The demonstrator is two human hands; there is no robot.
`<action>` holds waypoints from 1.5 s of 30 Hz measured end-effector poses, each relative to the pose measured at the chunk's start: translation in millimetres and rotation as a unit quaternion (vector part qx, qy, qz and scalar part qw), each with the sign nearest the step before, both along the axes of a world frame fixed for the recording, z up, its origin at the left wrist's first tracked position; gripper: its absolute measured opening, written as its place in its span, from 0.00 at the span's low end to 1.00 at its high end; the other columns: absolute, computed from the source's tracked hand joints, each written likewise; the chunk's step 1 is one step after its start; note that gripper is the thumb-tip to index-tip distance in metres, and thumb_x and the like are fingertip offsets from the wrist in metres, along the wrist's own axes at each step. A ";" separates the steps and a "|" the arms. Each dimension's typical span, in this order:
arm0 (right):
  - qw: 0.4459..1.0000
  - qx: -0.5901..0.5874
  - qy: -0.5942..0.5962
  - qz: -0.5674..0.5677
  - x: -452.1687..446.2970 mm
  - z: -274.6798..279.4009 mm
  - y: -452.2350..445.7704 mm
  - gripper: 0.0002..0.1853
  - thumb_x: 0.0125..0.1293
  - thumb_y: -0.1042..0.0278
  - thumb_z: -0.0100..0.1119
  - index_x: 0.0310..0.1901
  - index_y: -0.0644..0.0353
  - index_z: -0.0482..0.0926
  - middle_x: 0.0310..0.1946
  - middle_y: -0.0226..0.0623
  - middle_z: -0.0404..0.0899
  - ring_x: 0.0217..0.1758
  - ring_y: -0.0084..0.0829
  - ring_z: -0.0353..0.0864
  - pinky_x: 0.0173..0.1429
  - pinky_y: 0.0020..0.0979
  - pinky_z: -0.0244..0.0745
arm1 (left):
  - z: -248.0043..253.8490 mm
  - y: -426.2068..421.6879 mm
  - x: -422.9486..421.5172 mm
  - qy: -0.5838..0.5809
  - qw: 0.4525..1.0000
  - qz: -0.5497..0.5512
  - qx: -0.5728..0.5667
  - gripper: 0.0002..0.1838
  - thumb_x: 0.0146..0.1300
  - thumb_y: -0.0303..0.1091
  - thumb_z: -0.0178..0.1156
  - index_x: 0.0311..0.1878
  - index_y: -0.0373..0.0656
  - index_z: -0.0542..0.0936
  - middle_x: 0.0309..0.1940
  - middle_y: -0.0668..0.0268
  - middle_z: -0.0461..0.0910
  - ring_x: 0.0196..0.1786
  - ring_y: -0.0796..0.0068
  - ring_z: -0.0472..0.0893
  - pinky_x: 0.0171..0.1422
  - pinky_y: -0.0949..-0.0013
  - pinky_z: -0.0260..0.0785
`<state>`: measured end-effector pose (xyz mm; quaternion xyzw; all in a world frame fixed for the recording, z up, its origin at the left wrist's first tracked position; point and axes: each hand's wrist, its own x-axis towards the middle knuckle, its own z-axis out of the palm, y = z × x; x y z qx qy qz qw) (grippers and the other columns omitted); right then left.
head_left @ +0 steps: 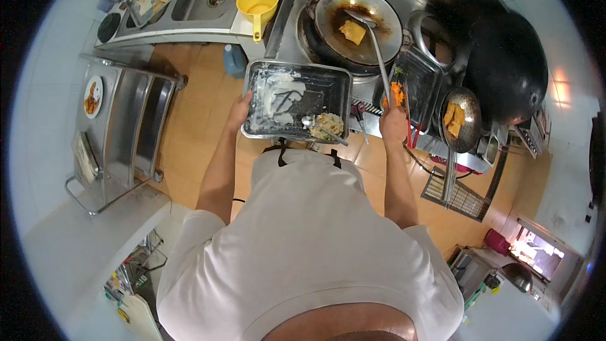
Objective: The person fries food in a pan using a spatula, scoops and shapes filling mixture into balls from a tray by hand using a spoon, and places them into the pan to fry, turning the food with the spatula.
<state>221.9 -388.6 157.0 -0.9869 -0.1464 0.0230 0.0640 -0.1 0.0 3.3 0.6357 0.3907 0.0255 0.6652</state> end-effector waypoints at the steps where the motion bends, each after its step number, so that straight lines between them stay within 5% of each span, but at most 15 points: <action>1: 1.000 -0.002 0.008 -0.008 1.7 -1.7 3.7 0.28 0.69 0.63 0.52 0.71 0.41 0.63 0.36 0.57 0.79 0.34 0.55 0.83 0.37 0.52 0.77 | 17.6 -2.1 2.4 0.019 1.000 -0.005 0.010 0.34 0.72 0.55 0.48 0.58 0.26 0.75 0.52 0.52 0.81 0.55 0.64 0.78 0.62 0.65 0.66; 7: 1.000 -0.013 0.021 -0.018 7.0 -22.4 14.2 0.29 0.68 0.63 0.51 0.71 0.40 0.62 0.39 0.55 0.79 0.37 0.56 0.82 0.39 0.52 0.77 | 39.5 -13.7 5.6 0.009 1.000 0.017 -0.003 0.33 0.72 0.54 0.49 0.57 0.27 0.75 0.50 0.53 0.81 0.53 0.65 0.79 0.61 0.65 0.66; 9: 1.000 0.014 0.006 -0.010 6.5 -37.1 13.2 0.29 0.66 0.67 0.55 0.69 0.45 0.64 0.40 0.58 0.79 0.37 0.57 0.81 0.39 0.54 0.76 | -6.5 -3.0 -0.6 -0.011 0.999 0.013 -0.046 0.32 0.72 0.54 0.49 0.58 0.28 0.75 0.51 0.53 0.81 0.53 0.65 0.79 0.60 0.64 0.67; 12: 0.996 0.055 -0.061 0.043 19.4 -53.6 12.4 0.24 0.66 0.64 0.57 0.64 0.56 0.70 0.38 0.60 0.81 0.40 0.59 0.81 0.43 0.52 0.76 | 28.7 -0.7 12.0 0.023 1.000 -0.007 -0.012 0.31 0.71 0.54 0.50 0.58 0.29 0.75 0.50 0.51 0.81 0.53 0.62 0.80 0.59 0.63 0.68; 13: 0.997 0.066 0.007 0.025 3.6 -48.2 16.0 0.28 0.64 0.73 0.57 0.66 0.57 0.68 0.40 0.63 0.80 0.41 0.60 0.81 0.44 0.53 0.74 | 35.4 -5.0 -1.9 0.028 0.999 0.002 0.018 0.31 0.71 0.54 0.50 0.57 0.29 0.75 0.48 0.50 0.82 0.53 0.60 0.80 0.58 0.62 0.68; 15: 0.994 0.077 -0.025 0.074 23.8 -70.5 4.4 0.26 0.63 0.70 0.58 0.64 0.61 0.70 0.43 0.64 0.79 0.43 0.61 0.80 0.47 0.52 0.74 | 38.1 -5.3 8.6 0.011 0.996 0.015 0.085 0.31 0.71 0.54 0.50 0.56 0.29 0.76 0.45 0.49 0.83 0.51 0.56 0.81 0.56 0.60 0.69; 16: 0.999 0.034 0.036 0.004 9.1 -65.8 9.2 0.26 0.63 0.67 0.60 0.63 0.63 0.71 0.48 0.64 0.78 0.47 0.60 0.80 0.50 0.49 0.74 | 37.8 -10.7 -6.5 0.020 0.998 0.022 0.053 0.31 0.71 0.55 0.50 0.54 0.29 0.76 0.44 0.47 0.82 0.50 0.54 0.81 0.55 0.58 0.69; 19: 0.994 0.017 -0.051 0.091 21.5 -77.2 3.4 0.27 0.64 0.65 0.59 0.65 0.62 0.69 0.43 0.55 0.82 0.46 0.54 0.82 0.50 0.46 0.76 | 35.3 -5.6 -3.3 0.028 1.000 0.006 0.008 0.33 0.71 0.56 0.48 0.53 0.29 0.77 0.44 0.44 0.82 0.50 0.48 0.81 0.56 0.55 0.69; 23: 0.999 0.001 -0.023 0.042 20.3 -66.1 17.3 0.32 0.62 0.62 0.62 0.67 0.59 0.67 0.42 0.50 0.84 0.44 0.50 0.84 0.49 0.43 0.77 | 39.2 1.2 -4.5 0.078 0.995 -0.055 0.038 0.34 0.71 0.58 0.45 0.54 0.31 0.77 0.47 0.42 0.81 0.53 0.45 0.80 0.59 0.52 0.69; 24: 0.998 0.025 0.051 0.009 24.5 -61.1 18.4 0.34 0.63 0.59 0.62 0.68 0.66 0.64 0.52 0.56 0.76 0.49 0.54 0.79 0.52 0.46 0.74 | 39.1 2.1 -2.5 0.083 0.994 -0.056 0.045 0.33 0.71 0.58 0.44 0.52 0.31 0.78 0.45 0.42 0.81 0.52 0.44 0.80 0.58 0.51 0.69; 28: 0.987 -0.028 -0.126 0.100 19.1 -47.6 34.8 0.36 0.64 0.55 0.62 0.66 0.73 0.64 0.45 0.56 0.74 0.52 0.52 0.73 0.58 0.47 0.67 | 38.9 -0.2 -5.3 0.051 0.996 -0.027 0.063 0.32 0.70 0.57 0.46 0.42 0.29 0.78 0.39 0.38 0.80 0.45 0.39 0.80 0.52 0.48 0.69; 32: 0.962 0.016 -0.210 0.172 8.0 -30.3 71.1 0.29 0.69 0.58 0.58 0.64 0.71 0.67 0.47 0.54 0.74 0.52 0.51 0.73 0.57 0.47 0.67 | 34.0 -1.0 -4.2 0.060 0.996 -0.035 0.057 0.31 0.70 0.56 0.45 0.41 0.30 0.78 0.39 0.38 0.80 0.46 0.38 0.79 0.53 0.47 0.69; 41: 0.966 0.156 -0.121 0.168 -70.9 -12.5 89.5 0.27 0.68 0.71 0.57 0.65 0.71 0.65 0.51 0.48 0.69 0.55 0.41 0.70 0.62 0.37 0.63 | 9.9 -7.2 -1.7 0.037 0.994 -0.012 0.098 0.33 0.70 0.58 0.47 0.45 0.28 0.78 0.43 0.38 0.80 0.50 0.39 0.78 0.57 0.50 0.68; 45: 0.950 0.204 -0.098 0.215 -128.8 -24.2 46.6 0.21 0.64 0.76 0.58 0.58 0.70 0.69 0.45 0.45 0.70 0.46 0.37 0.70 0.53 0.34 0.65 | 23.4 -3.0 -1.5 0.070 0.995 -0.041 0.066 0.34 0.70 0.58 0.46 0.51 0.29 0.78 0.47 0.38 0.79 0.53 0.40 0.78 0.59 0.53 0.68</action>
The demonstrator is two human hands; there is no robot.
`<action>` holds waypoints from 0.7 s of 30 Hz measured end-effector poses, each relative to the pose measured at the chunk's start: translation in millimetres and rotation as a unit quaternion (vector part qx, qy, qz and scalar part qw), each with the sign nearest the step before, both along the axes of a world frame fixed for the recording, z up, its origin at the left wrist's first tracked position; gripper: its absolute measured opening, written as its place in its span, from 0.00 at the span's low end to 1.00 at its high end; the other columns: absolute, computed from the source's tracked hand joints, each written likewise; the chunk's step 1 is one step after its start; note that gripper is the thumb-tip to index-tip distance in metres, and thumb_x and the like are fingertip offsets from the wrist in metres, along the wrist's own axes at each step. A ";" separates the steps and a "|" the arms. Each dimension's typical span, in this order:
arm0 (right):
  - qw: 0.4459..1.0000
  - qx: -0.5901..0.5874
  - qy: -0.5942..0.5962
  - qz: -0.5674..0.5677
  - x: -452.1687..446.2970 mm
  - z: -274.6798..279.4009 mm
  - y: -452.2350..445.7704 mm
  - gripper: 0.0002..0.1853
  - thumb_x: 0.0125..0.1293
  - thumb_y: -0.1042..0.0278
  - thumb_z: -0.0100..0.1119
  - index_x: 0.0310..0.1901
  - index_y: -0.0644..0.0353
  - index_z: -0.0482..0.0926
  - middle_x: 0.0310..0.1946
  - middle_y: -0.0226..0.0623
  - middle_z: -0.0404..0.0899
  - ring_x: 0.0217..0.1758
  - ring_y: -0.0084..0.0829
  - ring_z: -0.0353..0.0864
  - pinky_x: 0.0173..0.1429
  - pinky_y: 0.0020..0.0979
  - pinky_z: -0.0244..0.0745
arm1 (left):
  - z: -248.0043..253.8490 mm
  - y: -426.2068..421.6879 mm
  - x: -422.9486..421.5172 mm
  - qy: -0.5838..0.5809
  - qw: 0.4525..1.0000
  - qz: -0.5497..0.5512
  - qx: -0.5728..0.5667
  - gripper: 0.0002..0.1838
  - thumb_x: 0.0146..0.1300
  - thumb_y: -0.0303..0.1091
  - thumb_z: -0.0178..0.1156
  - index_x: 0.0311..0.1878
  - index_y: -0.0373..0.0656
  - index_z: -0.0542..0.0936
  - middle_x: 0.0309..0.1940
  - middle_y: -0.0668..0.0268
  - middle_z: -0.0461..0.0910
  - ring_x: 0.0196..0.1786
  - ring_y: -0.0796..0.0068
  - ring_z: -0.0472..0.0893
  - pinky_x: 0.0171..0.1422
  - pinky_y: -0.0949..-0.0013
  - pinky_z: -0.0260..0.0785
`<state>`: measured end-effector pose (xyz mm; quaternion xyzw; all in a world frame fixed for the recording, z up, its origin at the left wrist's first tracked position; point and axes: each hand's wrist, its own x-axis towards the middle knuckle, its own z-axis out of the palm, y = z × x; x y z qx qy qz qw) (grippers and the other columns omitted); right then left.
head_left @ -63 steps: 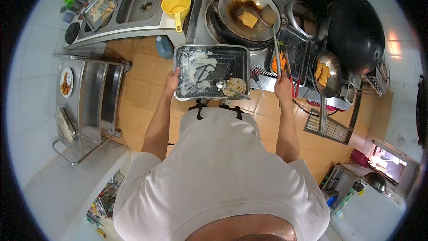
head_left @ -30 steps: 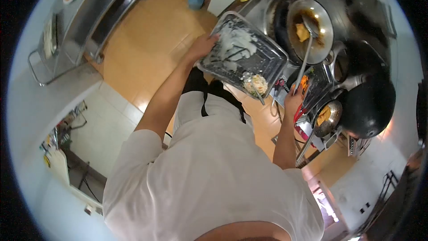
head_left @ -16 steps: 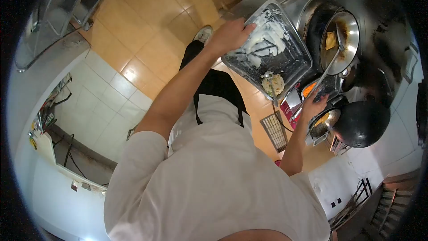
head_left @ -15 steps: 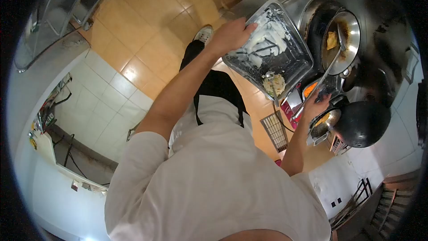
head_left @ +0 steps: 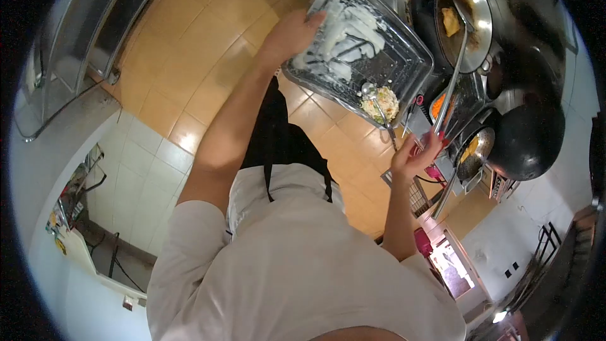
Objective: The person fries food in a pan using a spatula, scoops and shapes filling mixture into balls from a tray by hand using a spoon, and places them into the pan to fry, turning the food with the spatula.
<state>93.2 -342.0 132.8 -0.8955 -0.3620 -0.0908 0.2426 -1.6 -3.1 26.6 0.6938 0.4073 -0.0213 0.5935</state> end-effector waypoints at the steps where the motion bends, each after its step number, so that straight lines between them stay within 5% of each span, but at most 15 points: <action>1: 0.999 0.001 0.004 0.036 -15.0 -2.1 -9.6 0.20 0.62 0.77 0.59 0.55 0.70 0.70 0.42 0.45 0.70 0.43 0.37 0.69 0.50 0.34 0.65 | -5.5 -4.1 -0.6 -0.058 0.998 0.031 0.006 0.34 0.70 0.59 0.46 0.51 0.30 0.78 0.47 0.40 0.80 0.52 0.42 0.79 0.58 0.54 0.69; 6: 0.979 -0.009 0.164 0.118 -97.3 -17.3 -39.7 0.09 0.58 0.77 0.63 0.40 0.65 0.76 0.30 0.41 0.75 0.34 0.38 0.75 0.41 0.37 0.70 | 17.4 -4.8 -1.7 -0.066 0.997 0.036 0.002 0.33 0.70 0.58 0.48 0.51 0.30 0.79 0.44 0.45 0.82 0.48 0.50 0.81 0.56 0.57 0.69; 9: 0.941 -0.041 0.335 0.023 -126.6 -68.2 -69.7 0.09 0.57 0.77 0.64 0.40 0.63 0.78 0.29 0.41 0.75 0.33 0.38 0.76 0.40 0.37 0.72 | 13.7 -3.8 -4.2 -0.035 0.999 0.008 0.012 0.33 0.70 0.57 0.49 0.54 0.31 0.77 0.44 0.48 0.82 0.46 0.54 0.82 0.55 0.59 0.69; 12: 0.928 -0.042 0.367 -0.039 -127.8 -128.9 -96.4 0.11 0.58 0.76 0.64 0.43 0.62 0.79 0.28 0.41 0.75 0.31 0.38 0.76 0.38 0.39 0.73 | -13.3 2.2 -0.2 -0.060 0.998 0.003 -0.001 0.34 0.70 0.58 0.50 0.58 0.30 0.75 0.45 0.49 0.82 0.48 0.58 0.81 0.55 0.61 0.69; 21: 0.920 -0.099 0.268 -0.270 -19.7 -275.7 -132.3 0.32 0.59 0.61 0.64 0.62 0.70 0.68 0.44 0.56 0.80 0.47 0.52 0.80 0.52 0.44 0.77 | -42.5 18.5 3.7 -0.098 0.993 -0.003 -0.071 0.39 0.69 0.58 0.52 0.60 0.23 0.71 0.54 0.49 0.78 0.55 0.63 0.76 0.62 0.66 0.64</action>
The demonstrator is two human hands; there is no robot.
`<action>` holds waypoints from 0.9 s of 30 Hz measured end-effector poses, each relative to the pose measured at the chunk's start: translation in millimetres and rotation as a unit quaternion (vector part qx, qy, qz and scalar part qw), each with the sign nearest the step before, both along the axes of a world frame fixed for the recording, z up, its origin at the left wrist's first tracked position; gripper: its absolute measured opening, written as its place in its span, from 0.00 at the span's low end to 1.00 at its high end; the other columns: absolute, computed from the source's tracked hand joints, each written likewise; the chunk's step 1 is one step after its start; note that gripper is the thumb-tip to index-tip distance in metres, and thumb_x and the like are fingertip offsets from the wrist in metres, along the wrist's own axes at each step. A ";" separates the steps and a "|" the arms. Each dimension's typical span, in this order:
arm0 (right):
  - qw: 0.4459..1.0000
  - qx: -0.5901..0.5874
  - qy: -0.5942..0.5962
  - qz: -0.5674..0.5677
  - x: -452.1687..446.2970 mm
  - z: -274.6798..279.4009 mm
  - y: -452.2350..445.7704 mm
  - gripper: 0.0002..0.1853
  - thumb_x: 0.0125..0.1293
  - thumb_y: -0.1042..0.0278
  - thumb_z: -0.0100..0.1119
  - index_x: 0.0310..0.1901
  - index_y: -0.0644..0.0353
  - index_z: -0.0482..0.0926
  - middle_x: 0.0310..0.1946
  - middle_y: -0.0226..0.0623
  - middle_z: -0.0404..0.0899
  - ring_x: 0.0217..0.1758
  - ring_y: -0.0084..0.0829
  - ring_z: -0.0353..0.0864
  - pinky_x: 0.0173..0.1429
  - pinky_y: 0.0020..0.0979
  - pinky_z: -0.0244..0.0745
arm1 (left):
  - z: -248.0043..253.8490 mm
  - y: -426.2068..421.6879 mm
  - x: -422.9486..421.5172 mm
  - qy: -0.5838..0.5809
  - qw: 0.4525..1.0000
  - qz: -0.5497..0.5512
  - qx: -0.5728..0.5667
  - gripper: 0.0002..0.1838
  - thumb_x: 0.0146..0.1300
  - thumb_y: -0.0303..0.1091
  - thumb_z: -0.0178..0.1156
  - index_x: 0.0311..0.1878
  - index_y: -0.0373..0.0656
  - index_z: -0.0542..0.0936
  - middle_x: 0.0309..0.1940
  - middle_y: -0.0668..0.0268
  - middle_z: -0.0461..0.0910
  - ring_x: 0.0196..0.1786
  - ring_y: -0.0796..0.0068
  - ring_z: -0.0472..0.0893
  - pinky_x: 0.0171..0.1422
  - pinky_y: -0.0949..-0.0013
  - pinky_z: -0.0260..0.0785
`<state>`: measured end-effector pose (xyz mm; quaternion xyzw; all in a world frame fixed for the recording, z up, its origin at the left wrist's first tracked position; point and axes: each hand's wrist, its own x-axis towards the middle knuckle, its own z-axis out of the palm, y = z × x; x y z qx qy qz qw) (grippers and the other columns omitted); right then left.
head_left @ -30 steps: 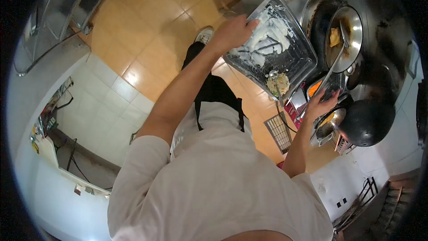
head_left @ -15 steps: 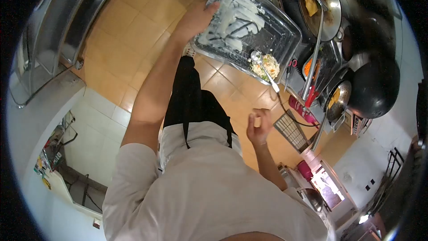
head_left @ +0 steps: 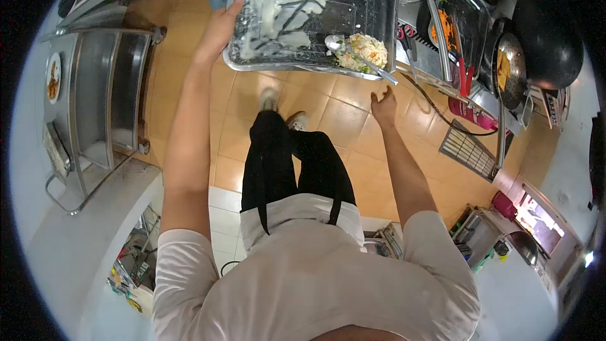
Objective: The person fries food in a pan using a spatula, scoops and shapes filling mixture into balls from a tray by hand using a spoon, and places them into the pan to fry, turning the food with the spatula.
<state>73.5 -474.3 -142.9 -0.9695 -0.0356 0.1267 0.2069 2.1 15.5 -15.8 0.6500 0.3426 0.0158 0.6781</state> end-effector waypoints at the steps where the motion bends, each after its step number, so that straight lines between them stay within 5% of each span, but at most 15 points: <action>1: 0.998 -0.034 -0.045 0.012 13.2 -0.7 3.1 0.32 0.59 0.59 0.64 0.61 0.70 0.68 0.45 0.57 0.80 0.48 0.53 0.80 0.52 0.44 0.76 | 0.0 -0.6 0.2 0.007 1.000 0.001 0.004 0.39 0.69 0.58 0.52 0.59 0.22 0.72 0.54 0.48 0.78 0.55 0.62 0.77 0.62 0.66 0.64; 6: 1.000 -0.025 0.008 0.000 70.0 -17.9 6.0 0.31 0.59 0.50 0.61 0.55 0.69 0.74 0.48 0.63 0.78 0.53 0.53 0.80 0.54 0.46 0.76 | -1.5 5.5 0.8 0.034 0.998 -0.015 0.052 0.37 0.69 0.57 0.51 0.56 0.21 0.74 0.53 0.45 0.79 0.56 0.60 0.78 0.61 0.66 0.65; 7: 0.993 -0.025 -0.049 0.101 92.9 -86.5 -28.9 0.29 0.59 0.49 0.61 0.52 0.69 0.75 0.45 0.64 0.79 0.49 0.54 0.82 0.49 0.46 0.78 | 9.1 -1.6 -2.6 0.028 0.997 -0.011 0.069 0.37 0.69 0.57 0.51 0.55 0.20 0.74 0.52 0.45 0.79 0.55 0.60 0.78 0.61 0.65 0.65; 9: 0.964 -0.147 -0.086 0.206 117.1 -140.8 -62.8 0.21 0.62 0.63 0.56 0.56 0.59 0.75 0.44 0.50 0.83 0.50 0.44 0.82 0.49 0.41 0.79 | 38.4 -16.9 -4.3 0.013 0.995 0.003 0.102 0.38 0.69 0.56 0.51 0.54 0.19 0.75 0.50 0.44 0.80 0.54 0.59 0.79 0.61 0.65 0.66; 13: 0.999 -0.008 -0.008 0.052 110.7 -94.2 -20.4 0.21 0.62 0.63 0.56 0.56 0.59 0.74 0.44 0.50 0.83 0.49 0.43 0.82 0.48 0.40 0.79 | 27.8 -14.6 -4.3 -0.018 0.996 0.010 0.087 0.35 0.71 0.54 0.50 0.52 0.21 0.76 0.47 0.46 0.82 0.52 0.59 0.80 0.59 0.63 0.67; 18: 0.978 0.162 0.071 -0.107 104.3 -72.9 8.3 0.21 0.62 0.63 0.56 0.57 0.59 0.73 0.43 0.49 0.82 0.49 0.42 0.81 0.48 0.40 0.79 | 50.6 -21.8 -13.5 -0.062 0.994 0.021 0.090 0.32 0.69 0.53 0.51 0.43 0.24 0.79 0.40 0.44 0.83 0.47 0.50 0.82 0.54 0.58 0.69; 27: 0.953 0.239 0.086 -0.166 111.4 -65.0 31.0 0.22 0.62 0.63 0.57 0.58 0.59 0.72 0.43 0.47 0.82 0.47 0.40 0.81 0.47 0.39 0.78 | 46.5 -15.3 -13.0 -0.011 0.991 -0.003 0.136 0.32 0.68 0.53 0.50 0.40 0.23 0.79 0.38 0.37 0.80 0.48 0.44 0.81 0.55 0.56 0.69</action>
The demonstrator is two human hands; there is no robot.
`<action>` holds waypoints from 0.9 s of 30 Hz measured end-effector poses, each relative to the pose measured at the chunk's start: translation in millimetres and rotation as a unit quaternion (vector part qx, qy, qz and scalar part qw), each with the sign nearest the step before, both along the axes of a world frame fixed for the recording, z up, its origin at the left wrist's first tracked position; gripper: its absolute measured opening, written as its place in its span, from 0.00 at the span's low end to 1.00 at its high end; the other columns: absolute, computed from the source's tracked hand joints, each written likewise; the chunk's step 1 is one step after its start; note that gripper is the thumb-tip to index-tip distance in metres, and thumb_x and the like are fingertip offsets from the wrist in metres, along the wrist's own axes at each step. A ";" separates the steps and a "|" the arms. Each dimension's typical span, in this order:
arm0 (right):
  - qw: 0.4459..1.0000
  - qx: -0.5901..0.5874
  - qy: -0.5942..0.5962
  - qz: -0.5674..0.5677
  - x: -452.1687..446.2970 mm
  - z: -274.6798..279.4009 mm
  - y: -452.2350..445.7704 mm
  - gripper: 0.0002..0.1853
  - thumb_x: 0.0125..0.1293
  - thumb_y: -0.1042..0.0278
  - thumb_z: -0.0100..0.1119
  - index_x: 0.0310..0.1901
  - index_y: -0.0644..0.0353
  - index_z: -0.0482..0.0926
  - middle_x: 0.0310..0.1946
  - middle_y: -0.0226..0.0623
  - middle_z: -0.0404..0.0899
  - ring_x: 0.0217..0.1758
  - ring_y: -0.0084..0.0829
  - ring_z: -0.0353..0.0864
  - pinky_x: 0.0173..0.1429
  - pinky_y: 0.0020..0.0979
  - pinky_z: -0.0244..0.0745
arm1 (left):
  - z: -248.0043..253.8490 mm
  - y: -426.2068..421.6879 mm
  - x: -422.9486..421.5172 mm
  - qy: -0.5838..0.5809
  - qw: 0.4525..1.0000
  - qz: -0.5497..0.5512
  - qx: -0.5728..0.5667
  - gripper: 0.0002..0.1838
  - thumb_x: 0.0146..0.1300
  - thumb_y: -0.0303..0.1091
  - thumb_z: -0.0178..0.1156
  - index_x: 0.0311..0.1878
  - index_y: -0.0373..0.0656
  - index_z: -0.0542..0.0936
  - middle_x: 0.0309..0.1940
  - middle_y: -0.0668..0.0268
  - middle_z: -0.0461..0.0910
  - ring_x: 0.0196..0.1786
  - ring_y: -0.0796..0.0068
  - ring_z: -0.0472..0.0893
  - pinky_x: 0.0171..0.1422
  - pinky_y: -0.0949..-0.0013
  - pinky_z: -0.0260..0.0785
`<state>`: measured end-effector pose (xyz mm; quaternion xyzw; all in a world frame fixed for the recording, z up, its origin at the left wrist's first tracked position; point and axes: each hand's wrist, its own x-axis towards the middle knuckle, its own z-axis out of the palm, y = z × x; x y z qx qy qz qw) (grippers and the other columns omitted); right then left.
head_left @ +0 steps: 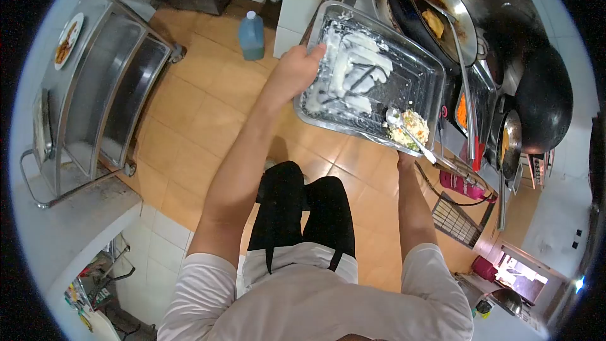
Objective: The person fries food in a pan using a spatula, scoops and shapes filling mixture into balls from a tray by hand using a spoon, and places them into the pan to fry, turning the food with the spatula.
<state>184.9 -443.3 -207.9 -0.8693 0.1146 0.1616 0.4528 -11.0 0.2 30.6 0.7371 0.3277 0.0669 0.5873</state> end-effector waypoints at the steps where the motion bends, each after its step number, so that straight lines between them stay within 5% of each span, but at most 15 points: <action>1: 1.000 0.006 0.000 -0.004 -0.4 0.0 0.6 0.22 0.63 0.63 0.57 0.58 0.59 0.72 0.43 0.47 0.82 0.47 0.40 0.81 0.47 0.38 0.78 | 2.8 0.1 -0.3 0.003 1.000 0.002 0.018 0.32 0.68 0.53 0.50 0.40 0.22 0.79 0.38 0.37 0.81 0.48 0.43 0.81 0.55 0.55 0.69; 25: 0.996 0.073 0.022 -0.052 -5.0 4.5 -3.5 0.24 0.64 0.62 0.58 0.61 0.58 0.68 0.41 0.43 0.81 0.44 0.35 0.79 0.44 0.35 0.78 | -3.6 3.0 -0.4 -0.021 1.000 -0.008 -0.013 0.33 0.68 0.54 0.50 0.40 0.22 0.79 0.39 0.37 0.81 0.49 0.42 0.80 0.56 0.54 0.69; 27: 0.996 0.074 0.025 -0.052 -5.0 4.9 -2.8 0.25 0.64 0.62 0.58 0.61 0.58 0.68 0.40 0.43 0.81 0.44 0.35 0.79 0.44 0.35 0.78 | -10.7 5.5 1.3 -0.020 1.000 -0.014 -0.017 0.33 0.68 0.54 0.51 0.44 0.23 0.79 0.40 0.41 0.82 0.48 0.49 0.81 0.55 0.58 0.69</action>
